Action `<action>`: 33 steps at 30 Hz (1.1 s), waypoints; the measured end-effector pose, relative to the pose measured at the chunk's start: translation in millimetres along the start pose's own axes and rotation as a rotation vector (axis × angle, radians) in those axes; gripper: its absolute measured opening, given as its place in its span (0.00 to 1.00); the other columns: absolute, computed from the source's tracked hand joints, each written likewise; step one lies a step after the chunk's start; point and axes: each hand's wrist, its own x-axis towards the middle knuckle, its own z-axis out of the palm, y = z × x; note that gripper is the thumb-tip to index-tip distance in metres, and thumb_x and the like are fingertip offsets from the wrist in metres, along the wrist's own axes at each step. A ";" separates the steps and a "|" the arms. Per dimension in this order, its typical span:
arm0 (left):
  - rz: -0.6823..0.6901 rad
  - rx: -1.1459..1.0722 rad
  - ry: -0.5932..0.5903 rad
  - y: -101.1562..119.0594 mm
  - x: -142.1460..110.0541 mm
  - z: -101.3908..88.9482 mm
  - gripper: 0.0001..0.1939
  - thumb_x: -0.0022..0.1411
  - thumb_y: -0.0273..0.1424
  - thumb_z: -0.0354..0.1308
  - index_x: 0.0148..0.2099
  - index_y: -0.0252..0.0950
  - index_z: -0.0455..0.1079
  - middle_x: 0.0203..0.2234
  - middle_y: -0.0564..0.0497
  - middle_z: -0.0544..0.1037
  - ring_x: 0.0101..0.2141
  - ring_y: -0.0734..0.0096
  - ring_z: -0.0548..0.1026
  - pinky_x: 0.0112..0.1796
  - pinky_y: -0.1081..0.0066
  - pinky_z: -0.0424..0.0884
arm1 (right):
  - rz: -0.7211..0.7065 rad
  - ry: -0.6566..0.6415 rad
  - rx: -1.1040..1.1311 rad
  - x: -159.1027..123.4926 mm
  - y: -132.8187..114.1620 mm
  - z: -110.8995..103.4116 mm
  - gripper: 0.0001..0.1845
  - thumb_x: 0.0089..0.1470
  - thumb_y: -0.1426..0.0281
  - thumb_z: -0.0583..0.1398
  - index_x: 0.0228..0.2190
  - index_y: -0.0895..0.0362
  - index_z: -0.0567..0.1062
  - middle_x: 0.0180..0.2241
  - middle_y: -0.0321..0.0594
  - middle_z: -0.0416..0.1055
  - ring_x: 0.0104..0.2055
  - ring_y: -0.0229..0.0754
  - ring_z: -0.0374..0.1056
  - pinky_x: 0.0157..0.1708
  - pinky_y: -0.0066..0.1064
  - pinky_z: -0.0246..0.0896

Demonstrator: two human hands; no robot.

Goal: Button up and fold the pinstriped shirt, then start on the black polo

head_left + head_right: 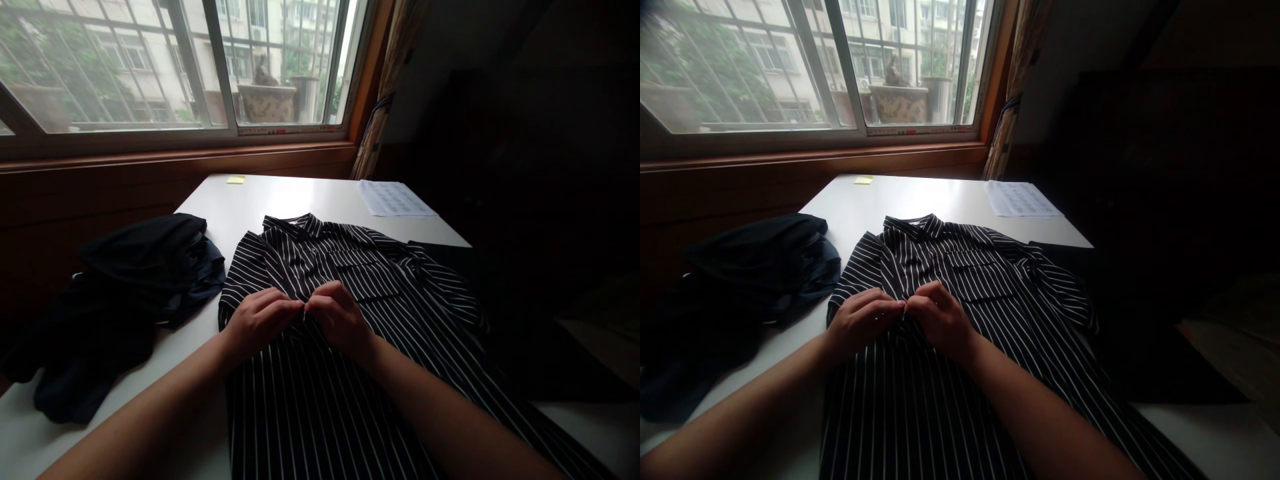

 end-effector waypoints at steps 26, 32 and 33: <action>0.028 0.135 0.139 7.0 3.9 -2.7 0.07 0.65 0.23 0.59 0.45 0.36 0.73 0.29 0.52 0.77 0.26 0.77 0.73 0.28 0.77 0.70 | -0.009 0.043 0.065 5.1 -5.0 -3.2 0.16 0.54 0.80 0.59 0.41 0.51 0.68 0.40 0.41 0.67 0.42 0.44 0.68 0.40 0.41 0.71; 0.024 0.099 0.128 1.7 -0.8 -0.2 0.10 0.63 0.22 0.61 0.47 0.37 0.73 0.31 0.52 0.77 0.29 0.76 0.73 0.30 0.75 0.71 | 0.028 0.068 0.104 4.2 -1.0 -1.9 0.17 0.54 0.80 0.59 0.43 0.50 0.67 0.40 0.41 0.68 0.43 0.45 0.69 0.41 0.42 0.71; 0.023 0.086 0.115 1.2 -0.9 0.3 0.10 0.63 0.23 0.61 0.47 0.37 0.73 0.31 0.51 0.77 0.29 0.76 0.74 0.31 0.75 0.71 | 0.034 0.074 0.112 3.9 -0.6 -1.6 0.17 0.55 0.81 0.59 0.43 0.50 0.67 0.40 0.40 0.68 0.42 0.44 0.69 0.41 0.41 0.71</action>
